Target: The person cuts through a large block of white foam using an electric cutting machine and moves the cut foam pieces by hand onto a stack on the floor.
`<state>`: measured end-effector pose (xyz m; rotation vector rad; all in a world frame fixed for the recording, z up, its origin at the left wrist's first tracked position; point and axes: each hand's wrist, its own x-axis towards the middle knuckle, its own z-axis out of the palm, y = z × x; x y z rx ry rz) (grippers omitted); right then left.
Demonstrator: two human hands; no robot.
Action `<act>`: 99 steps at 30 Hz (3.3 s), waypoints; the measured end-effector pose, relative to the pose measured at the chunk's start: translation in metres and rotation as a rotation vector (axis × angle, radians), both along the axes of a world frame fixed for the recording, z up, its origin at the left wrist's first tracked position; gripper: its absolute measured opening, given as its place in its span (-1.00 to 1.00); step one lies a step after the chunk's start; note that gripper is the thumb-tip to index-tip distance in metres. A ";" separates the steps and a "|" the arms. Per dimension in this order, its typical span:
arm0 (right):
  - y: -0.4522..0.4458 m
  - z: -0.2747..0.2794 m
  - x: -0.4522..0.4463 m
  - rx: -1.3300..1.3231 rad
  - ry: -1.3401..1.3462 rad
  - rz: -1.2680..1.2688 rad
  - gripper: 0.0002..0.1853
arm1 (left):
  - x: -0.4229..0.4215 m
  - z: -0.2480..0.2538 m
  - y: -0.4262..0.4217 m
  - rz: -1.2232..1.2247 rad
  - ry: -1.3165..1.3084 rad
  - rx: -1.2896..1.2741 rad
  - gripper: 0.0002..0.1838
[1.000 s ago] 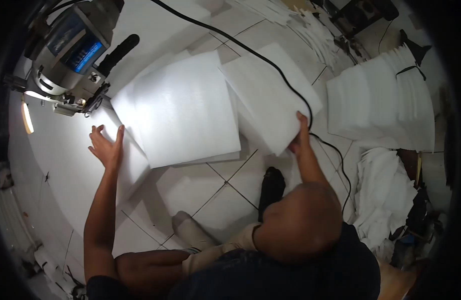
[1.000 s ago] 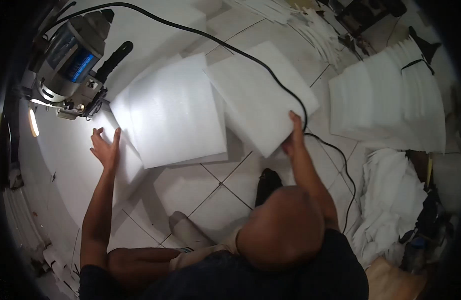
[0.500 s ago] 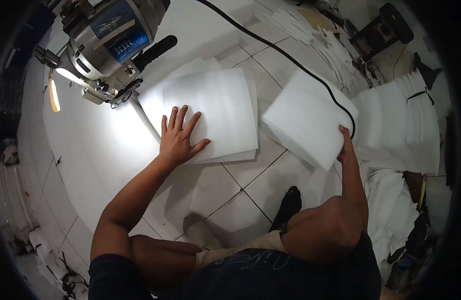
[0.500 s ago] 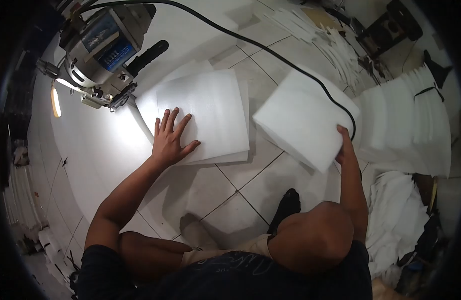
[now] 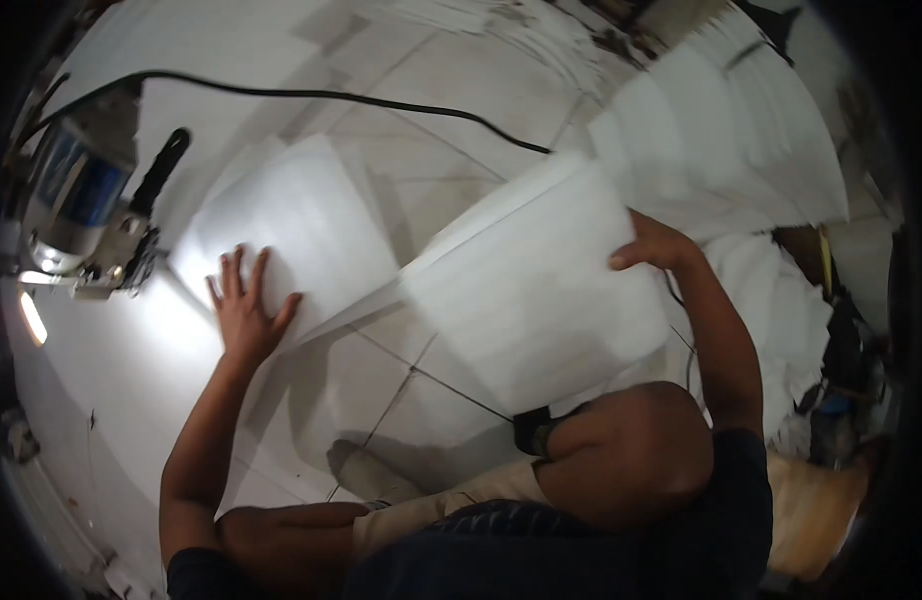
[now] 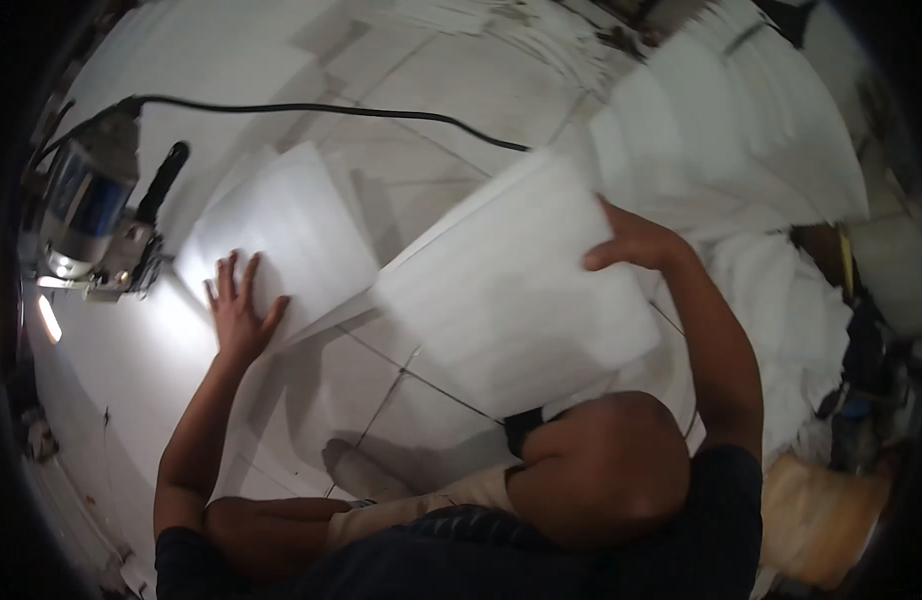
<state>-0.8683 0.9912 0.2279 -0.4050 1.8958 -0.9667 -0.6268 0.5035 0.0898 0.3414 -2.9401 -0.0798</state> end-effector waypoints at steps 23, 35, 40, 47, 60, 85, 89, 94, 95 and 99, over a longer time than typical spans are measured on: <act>0.383 -0.054 0.250 -0.299 0.485 -1.856 0.06 | -0.134 0.048 0.199 -0.961 -0.073 0.479 -0.46; 0.338 -0.047 0.193 -0.493 0.493 -1.958 -0.04 | -0.232 -0.067 0.357 -0.648 -0.769 0.338 -0.39; 0.335 -0.091 0.152 -0.646 0.498 -1.894 -0.14 | -0.188 -0.054 0.341 -0.937 -1.112 0.358 -0.57; 0.308 -0.150 0.137 -0.641 0.381 -1.911 -0.24 | -0.159 -0.009 0.343 -1.093 -1.360 0.113 -0.63; 0.268 -0.192 0.163 -0.903 0.199 -1.744 -0.25 | -0.114 -0.034 0.372 -0.877 -1.034 0.249 -0.46; 0.322 -0.199 0.094 -0.833 0.070 -1.824 -0.26 | -0.071 -0.091 0.396 -1.346 -0.997 0.428 -0.66; 0.341 -0.186 0.100 -0.717 -0.011 -1.721 -0.30 | -0.061 -0.110 0.386 -1.317 -0.863 0.561 -0.65; 0.379 -0.198 0.089 -0.438 -0.075 -1.752 -0.25 | -0.067 -0.061 0.371 -1.178 -0.764 0.635 -0.65; 0.377 -0.195 0.089 -0.435 -0.051 -1.749 -0.20 | -0.065 -0.061 0.360 -1.112 -0.665 0.688 -0.64; 0.299 -0.122 0.089 0.483 0.688 -1.819 -0.17 | -0.089 0.007 0.284 -0.942 -0.690 0.665 -0.74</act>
